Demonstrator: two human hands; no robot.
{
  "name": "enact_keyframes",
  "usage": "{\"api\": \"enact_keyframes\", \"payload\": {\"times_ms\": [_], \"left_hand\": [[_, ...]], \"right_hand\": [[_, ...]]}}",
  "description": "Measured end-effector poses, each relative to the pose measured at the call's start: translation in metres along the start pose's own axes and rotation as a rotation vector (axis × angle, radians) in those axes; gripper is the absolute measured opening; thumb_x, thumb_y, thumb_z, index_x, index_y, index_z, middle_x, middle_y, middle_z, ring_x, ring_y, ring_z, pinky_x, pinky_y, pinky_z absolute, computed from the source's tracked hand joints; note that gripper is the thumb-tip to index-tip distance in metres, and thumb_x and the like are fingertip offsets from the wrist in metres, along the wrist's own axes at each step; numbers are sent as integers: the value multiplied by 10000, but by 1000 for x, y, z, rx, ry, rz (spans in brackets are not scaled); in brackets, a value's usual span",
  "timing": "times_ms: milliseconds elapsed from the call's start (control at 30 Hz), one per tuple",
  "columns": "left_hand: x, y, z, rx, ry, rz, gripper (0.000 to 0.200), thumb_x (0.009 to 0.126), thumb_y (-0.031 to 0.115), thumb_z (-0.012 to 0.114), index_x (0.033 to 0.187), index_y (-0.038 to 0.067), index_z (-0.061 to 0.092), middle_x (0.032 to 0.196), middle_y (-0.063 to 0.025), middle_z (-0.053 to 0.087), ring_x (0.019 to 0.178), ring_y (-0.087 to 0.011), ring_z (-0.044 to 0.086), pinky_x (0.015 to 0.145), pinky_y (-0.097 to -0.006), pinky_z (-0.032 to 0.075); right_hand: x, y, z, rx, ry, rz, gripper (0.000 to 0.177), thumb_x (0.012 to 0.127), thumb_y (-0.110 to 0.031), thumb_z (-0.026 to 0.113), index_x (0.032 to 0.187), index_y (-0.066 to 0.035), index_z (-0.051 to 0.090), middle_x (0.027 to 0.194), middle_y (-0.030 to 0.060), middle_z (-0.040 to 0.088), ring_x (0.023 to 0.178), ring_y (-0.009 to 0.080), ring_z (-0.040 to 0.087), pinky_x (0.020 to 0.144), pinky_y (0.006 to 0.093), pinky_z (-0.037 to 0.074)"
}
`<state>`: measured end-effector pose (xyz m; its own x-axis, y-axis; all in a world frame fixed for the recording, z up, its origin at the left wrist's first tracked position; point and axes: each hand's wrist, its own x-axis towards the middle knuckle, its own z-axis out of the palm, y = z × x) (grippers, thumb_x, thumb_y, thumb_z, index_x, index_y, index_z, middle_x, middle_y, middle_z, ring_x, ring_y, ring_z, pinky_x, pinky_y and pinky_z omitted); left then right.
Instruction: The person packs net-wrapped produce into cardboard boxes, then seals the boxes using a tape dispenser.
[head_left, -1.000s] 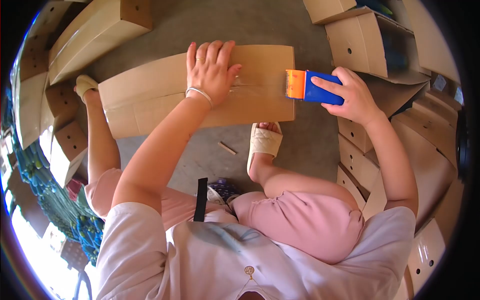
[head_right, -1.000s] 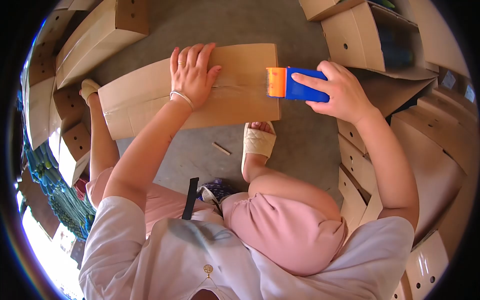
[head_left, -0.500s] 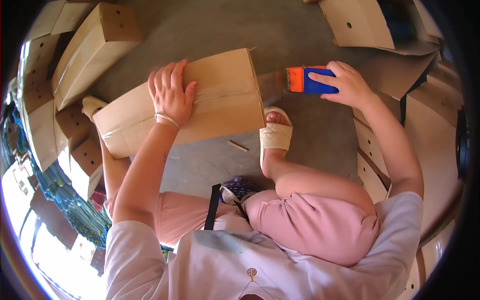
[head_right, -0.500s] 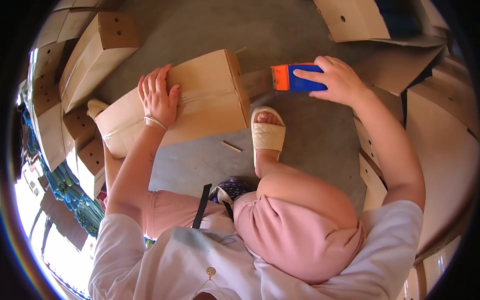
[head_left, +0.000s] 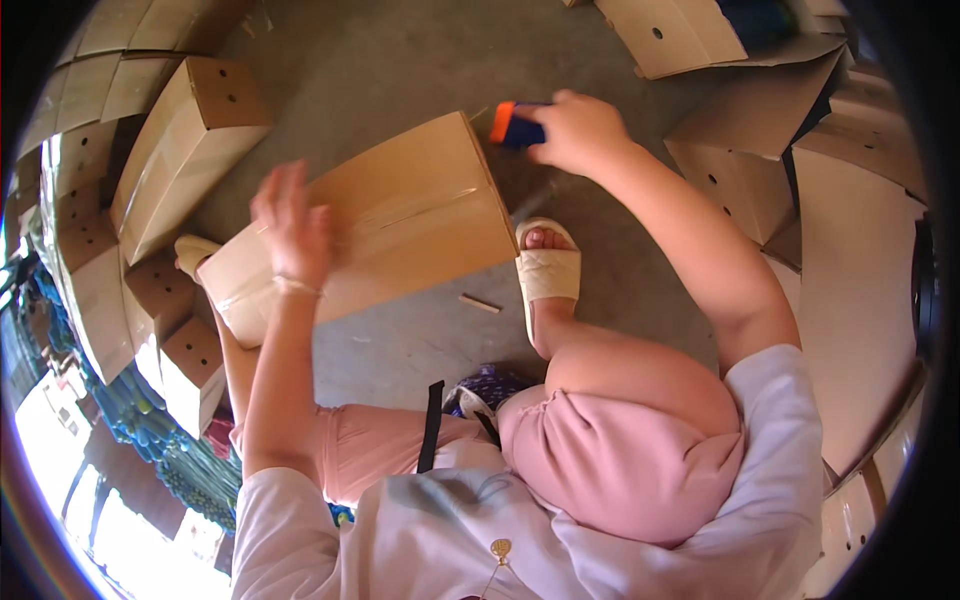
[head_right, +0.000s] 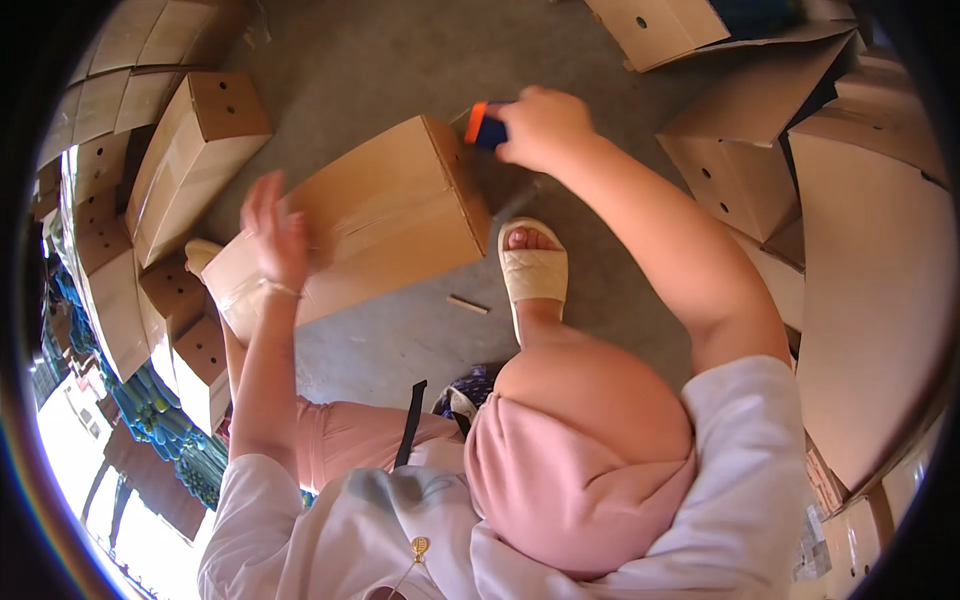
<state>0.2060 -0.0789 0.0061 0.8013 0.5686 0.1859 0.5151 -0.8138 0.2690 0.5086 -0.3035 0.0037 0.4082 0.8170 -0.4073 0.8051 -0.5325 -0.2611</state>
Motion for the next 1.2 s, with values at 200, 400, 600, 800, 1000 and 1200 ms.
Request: {"api": "enact_keyframes", "payload": {"times_ms": [200,400,600,800,1000,1200], "left_hand": [[-130,-220,-48,-112,215,-1053,537,965,409,449,1313,4,504,1311,-202,518,1185,-324,509,994,-414,414],[-164,-198,-38,-471,147,-1233,637,962,517,421,1199,-65,528,1117,-184,597,959,-263,600,814,-383,494],[-177,-48,-81,-501,-659,-1272,476,927,428,564,1035,-35,546,849,-161,651,666,-241,620,590,-374,506],[-61,-10,-83,-438,-233,-539,269,919,269,594,1050,34,609,914,-131,682,840,-274,658,747,-332,504],[16,61,-22,-183,-447,-414,661,844,402,647,1385,90,427,1304,-180,546,1138,-364,560,950,-422,459],[-54,136,-40,-240,-369,-20,794,773,212,714,1458,115,323,1470,-166,372,1338,-346,380,1075,-461,349]], "right_hand": [[-80,-6,38,1098,192,158,606,810,-301,727,1347,-103,526,1094,107,666,992,177,636,881,292,473],[-48,-20,19,1287,372,162,604,828,-246,737,1351,-44,514,1100,89,680,931,110,642,850,252,483],[1,19,-54,692,763,108,584,794,-330,764,1314,-140,577,988,50,709,845,84,633,787,253,484],[-64,20,-60,1024,752,58,587,861,-231,701,1381,-59,488,1174,86,616,1004,127,583,889,276,455],[-155,12,-27,588,597,-29,613,809,-135,689,1383,-58,486,1070,86,570,946,171,551,866,299,441],[-193,-1,-22,661,575,-56,666,747,-124,706,1370,-32,491,1001,82,524,906,178,511,835,295,431]]}}
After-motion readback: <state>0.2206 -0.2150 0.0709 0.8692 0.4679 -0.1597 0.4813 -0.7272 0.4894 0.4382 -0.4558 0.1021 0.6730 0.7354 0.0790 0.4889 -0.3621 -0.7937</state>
